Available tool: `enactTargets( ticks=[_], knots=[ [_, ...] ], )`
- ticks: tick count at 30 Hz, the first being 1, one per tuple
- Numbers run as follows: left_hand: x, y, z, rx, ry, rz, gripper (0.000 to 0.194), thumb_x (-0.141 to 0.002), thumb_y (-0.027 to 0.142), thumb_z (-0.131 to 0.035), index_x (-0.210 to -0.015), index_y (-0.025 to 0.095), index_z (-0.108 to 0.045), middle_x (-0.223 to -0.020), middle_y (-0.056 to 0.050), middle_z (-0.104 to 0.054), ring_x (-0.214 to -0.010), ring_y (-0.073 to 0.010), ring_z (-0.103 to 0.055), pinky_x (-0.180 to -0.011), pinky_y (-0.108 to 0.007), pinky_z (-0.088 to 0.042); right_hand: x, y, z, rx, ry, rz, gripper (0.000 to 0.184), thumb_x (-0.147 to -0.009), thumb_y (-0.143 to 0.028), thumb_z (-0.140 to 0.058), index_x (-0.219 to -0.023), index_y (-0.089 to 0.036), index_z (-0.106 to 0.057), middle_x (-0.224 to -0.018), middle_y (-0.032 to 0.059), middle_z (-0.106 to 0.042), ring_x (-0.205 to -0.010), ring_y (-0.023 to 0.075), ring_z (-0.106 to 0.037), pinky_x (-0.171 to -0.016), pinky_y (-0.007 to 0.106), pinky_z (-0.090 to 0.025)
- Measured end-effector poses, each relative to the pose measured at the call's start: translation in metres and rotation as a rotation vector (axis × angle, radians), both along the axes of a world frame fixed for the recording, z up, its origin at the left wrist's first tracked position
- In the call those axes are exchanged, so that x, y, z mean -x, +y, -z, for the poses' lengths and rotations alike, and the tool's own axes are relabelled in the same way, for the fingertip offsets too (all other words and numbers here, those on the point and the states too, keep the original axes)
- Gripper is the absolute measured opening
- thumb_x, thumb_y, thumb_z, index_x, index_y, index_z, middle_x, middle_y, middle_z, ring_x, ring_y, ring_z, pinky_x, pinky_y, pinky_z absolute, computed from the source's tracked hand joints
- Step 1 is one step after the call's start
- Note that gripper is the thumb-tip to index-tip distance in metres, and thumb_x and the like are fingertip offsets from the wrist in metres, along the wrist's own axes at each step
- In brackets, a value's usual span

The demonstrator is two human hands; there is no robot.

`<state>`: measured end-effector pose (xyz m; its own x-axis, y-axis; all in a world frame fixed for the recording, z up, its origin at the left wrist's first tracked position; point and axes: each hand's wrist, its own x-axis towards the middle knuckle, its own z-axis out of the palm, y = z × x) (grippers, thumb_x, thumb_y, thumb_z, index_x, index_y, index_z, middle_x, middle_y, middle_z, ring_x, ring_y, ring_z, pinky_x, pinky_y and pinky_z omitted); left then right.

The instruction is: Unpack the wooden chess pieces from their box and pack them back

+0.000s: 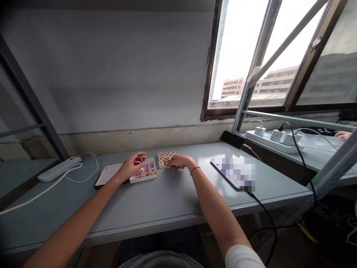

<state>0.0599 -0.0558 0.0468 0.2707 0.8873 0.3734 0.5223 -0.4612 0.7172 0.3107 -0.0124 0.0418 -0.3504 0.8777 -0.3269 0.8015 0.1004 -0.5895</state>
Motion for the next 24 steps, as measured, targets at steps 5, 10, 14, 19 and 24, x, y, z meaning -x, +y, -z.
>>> enactTargets(
  ticks=[5,10,14,19,24],
  knots=[
    [-0.002,-0.002,0.003,-0.001,0.116,0.020,0.035,-0.078,0.034,-0.054,-0.111,0.022,-0.056,-0.103,-0.004,-0.061,-0.079,-0.0150,-0.061,-0.072,-0.027,-0.051,0.000,0.004,0.006,-0.033,-0.012,0.046,0.036,-0.073,-0.048,-0.056,-0.057,-0.016,-0.051,-0.052,-0.0009,-0.047,-0.043,0.0079,-0.038,-0.041,0.023,-0.028],
    [-0.007,-0.009,0.005,-0.101,0.206,0.082,0.033,-0.081,0.041,-0.054,-0.109,0.025,-0.058,-0.103,-0.002,-0.059,-0.084,-0.0160,-0.059,-0.077,-0.027,-0.047,0.014,-0.017,-0.012,-0.124,0.246,-0.103,0.045,-0.076,-0.059,-0.048,-0.061,-0.016,-0.050,-0.056,-0.0025,-0.045,-0.045,0.0061,-0.033,-0.044,0.021,-0.027],
    [-0.012,-0.014,0.005,-0.146,0.198,0.114,0.034,-0.081,0.045,-0.054,-0.109,0.026,-0.058,-0.103,-0.001,-0.059,-0.088,-0.0161,-0.058,-0.080,-0.027,-0.046,0.033,-0.034,-0.026,-0.085,0.436,-0.282,0.038,-0.075,-0.053,-0.052,-0.064,-0.017,-0.049,-0.057,-0.0042,-0.042,-0.049,0.0060,-0.034,-0.046,0.020,-0.027],
    [-0.009,-0.011,0.006,-0.149,0.291,0.070,0.040,-0.082,0.046,-0.051,-0.116,0.025,-0.054,-0.104,-0.003,-0.059,-0.087,-0.0169,-0.059,-0.078,-0.027,-0.046,0.023,-0.025,-0.018,-0.095,0.476,-0.105,0.034,-0.075,-0.045,-0.053,-0.058,-0.017,-0.044,-0.055,-0.0039,-0.041,-0.047,0.0056,-0.032,-0.044,0.020,-0.026],
    [0.009,-0.003,-0.001,-0.169,0.646,0.021,0.030,-0.086,0.035,-0.045,-0.107,0.022,-0.061,-0.108,-0.006,-0.061,-0.099,-0.0227,-0.056,-0.085,-0.033,-0.043,-0.002,-0.002,-0.001,-0.059,0.313,0.152,0.028,-0.071,-0.035,-0.054,-0.053,-0.016,-0.042,-0.052,-0.0025,-0.041,-0.043,0.0052,-0.029,-0.038,0.020,-0.018]
  ],
)
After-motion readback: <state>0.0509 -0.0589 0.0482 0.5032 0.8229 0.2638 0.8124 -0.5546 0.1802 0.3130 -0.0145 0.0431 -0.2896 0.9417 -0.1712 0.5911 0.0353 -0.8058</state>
